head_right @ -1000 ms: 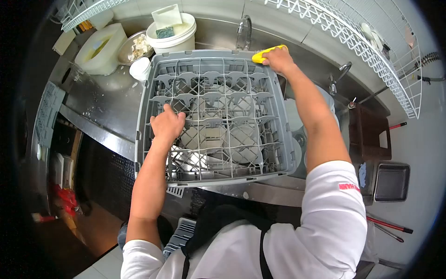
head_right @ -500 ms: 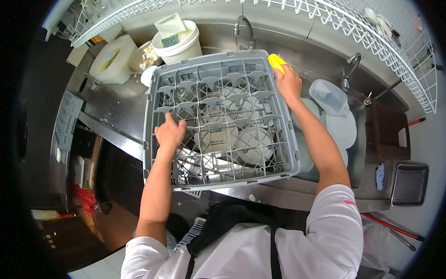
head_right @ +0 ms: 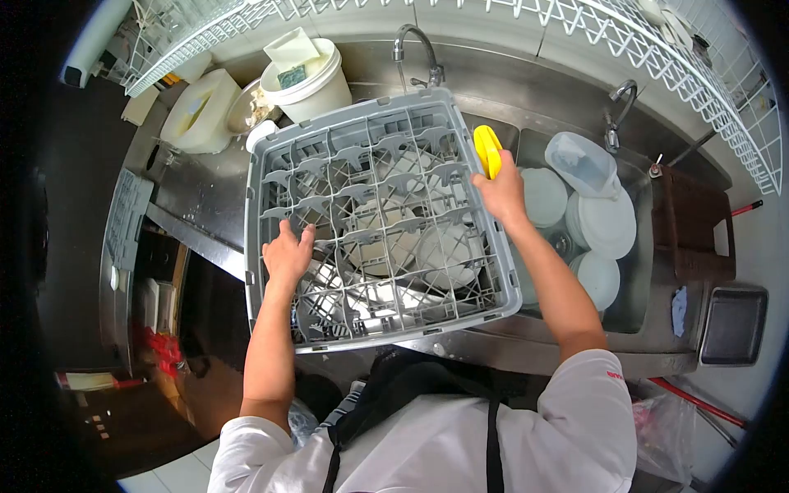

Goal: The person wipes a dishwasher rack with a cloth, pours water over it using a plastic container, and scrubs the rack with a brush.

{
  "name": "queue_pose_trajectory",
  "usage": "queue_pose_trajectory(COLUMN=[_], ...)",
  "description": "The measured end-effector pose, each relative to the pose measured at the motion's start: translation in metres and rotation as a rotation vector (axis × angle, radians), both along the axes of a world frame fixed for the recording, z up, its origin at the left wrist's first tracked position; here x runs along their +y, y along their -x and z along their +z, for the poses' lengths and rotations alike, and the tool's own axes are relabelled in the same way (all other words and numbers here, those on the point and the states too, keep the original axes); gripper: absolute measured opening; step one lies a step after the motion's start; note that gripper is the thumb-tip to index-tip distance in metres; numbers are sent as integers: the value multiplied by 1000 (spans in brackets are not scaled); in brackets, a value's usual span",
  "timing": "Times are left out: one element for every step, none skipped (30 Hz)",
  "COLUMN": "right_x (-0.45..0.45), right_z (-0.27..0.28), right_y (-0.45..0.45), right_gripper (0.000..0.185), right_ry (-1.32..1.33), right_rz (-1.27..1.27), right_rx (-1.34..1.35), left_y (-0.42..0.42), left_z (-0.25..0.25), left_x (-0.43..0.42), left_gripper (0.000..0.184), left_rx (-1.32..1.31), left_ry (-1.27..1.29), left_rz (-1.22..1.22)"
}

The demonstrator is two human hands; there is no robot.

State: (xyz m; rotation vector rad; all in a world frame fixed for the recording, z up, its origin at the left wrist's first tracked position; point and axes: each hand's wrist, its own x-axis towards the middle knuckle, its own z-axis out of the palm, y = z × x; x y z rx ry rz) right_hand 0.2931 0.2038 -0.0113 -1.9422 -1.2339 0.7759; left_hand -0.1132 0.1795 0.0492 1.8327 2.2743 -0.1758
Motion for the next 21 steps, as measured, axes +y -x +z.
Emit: queue_pose_trajectory(right_x=[2, 1, 8, 20, 32, 46, 63, 84, 103, 123, 142, 164, 186, 202, 214, 223, 228, 230, 233, 232, 231], right_z=[2, 3, 3, 3, 3, 6, 10, 13, 19, 24, 27, 22, 8, -4, -10, -17, -21, -15, -9, -4, 0], right_y=[1, 1, -2, -7, -12, -13, -11, -7, -3, 2, 5, 6, 10, 14, 22, 30, 40, 57, 79, 102, 126], right_gripper=[56, 52, 49, 46, 43, 40, 38, 35, 35, 35, 35, 35, 35, 35, 36, 37, 38, 38, 38, 38, 37], right_ry=[-19, -45, -66, -87, -104, -239, -380, -519, -549, -579, -605, -555, -502, -447, -420, -397, -373, -407, -437, -465, -417], right_rz=[-1, 0, 3, 7, 12, 92, 172, 246, 392, 537, 683, 758, 836, 915, 934, 956, 976, 1017, 1059, 1097, 1149], right_rx=[7, 17, 28, 37, 45, -79, -204, -331, -376, -422, -471, -486, -500, -513, -544, -575, -605, -584, -560, -533, -535], left_y=[0, 0, -1, -2, -3, -1, 0, 0, 1, 1, 0, -1, -2, -4, -4, -4, -4, -4, -4, -3, -3], left_z=[3, 3, 4, 3, 2, -2, -6, -7, -7, -5, -5, -4, -4, -4, -4, -2, -1, -2, -3, -3, -1], left_x=[2, -3, -4, -5, -6, -5, -5, 0, 1, 1, -1, -2, -3, -3, 0, 0, 1, 1, 0, -1, -1], left_gripper=[64, 64, 63, 62, 61, 56, 55, 55, 54, 54, 54, 53, 52, 51, 50, 50, 50, 50, 49, 49, 49], left_rx=[-6, -11, 6, 22, 37, 62, 62, 60, 58, 57, 54, 52, 44, 36, 28, 11, -6, -24, -30, -32, -32], left_ry=[19, 30, 17, 5, -3, -17, -16, -13, -18, -24, -29, -32, -37, -42, -44, -29, -13, -1, -5, -7, -16], left_rz=[7, 17, 25, 35, 45, 29, 29, 24, 22, 21, 20, 20, 15, 13, 10, 9, 8, 11, 11, 6, -5])
